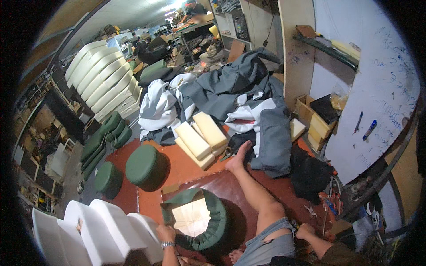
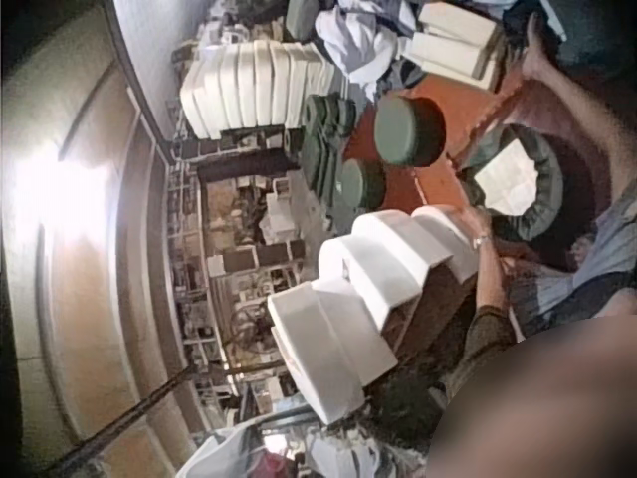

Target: The person places a rectangular foam cushion into a green fabric seat cover and uses a staple gun to attach the fabric to the underside of the seat base. The person repeatedly staples around the perimeter while pulling the fabric taut.

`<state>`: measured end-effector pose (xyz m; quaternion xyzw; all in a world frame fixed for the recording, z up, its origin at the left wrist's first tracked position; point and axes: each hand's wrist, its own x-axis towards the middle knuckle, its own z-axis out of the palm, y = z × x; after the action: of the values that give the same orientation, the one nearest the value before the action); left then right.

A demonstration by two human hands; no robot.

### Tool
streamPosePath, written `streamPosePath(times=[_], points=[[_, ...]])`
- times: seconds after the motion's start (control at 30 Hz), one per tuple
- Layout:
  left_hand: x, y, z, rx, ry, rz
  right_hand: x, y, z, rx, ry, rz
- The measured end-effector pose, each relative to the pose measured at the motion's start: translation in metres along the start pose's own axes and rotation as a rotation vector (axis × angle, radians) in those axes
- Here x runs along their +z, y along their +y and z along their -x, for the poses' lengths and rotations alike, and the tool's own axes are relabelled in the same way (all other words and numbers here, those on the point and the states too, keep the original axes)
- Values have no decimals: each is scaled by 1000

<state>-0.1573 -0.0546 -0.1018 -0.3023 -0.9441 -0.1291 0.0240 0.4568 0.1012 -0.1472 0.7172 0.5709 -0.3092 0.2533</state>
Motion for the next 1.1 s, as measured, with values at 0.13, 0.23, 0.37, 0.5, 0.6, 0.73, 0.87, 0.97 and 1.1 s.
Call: streamPosePath(times=[0.13,0.23,0.37,0.5,0.6,0.73,0.87,0.97,1.1], points=[[-30,21,-62,63,150,-53,0,1,-1,14,4,-30],[-55,64,-119,121,206,29,1,-1,0,10,50,21],[-41,117,-132,187,161,385,3,-3,1,13,41,79],[3,144,-64,15,-342,225,9,-2,2,-24,54,37],[24,153,-5,117,-370,184,15,0,3,-54,105,52],[19,149,28,246,-324,100,18,-2,2,-8,106,63],[-4,139,38,302,-299,142,20,-3,2,11,134,52],[-14,141,62,275,-320,219,28,0,2,-37,151,72],[-7,154,97,308,-509,427,41,11,-1,-75,192,-59]])
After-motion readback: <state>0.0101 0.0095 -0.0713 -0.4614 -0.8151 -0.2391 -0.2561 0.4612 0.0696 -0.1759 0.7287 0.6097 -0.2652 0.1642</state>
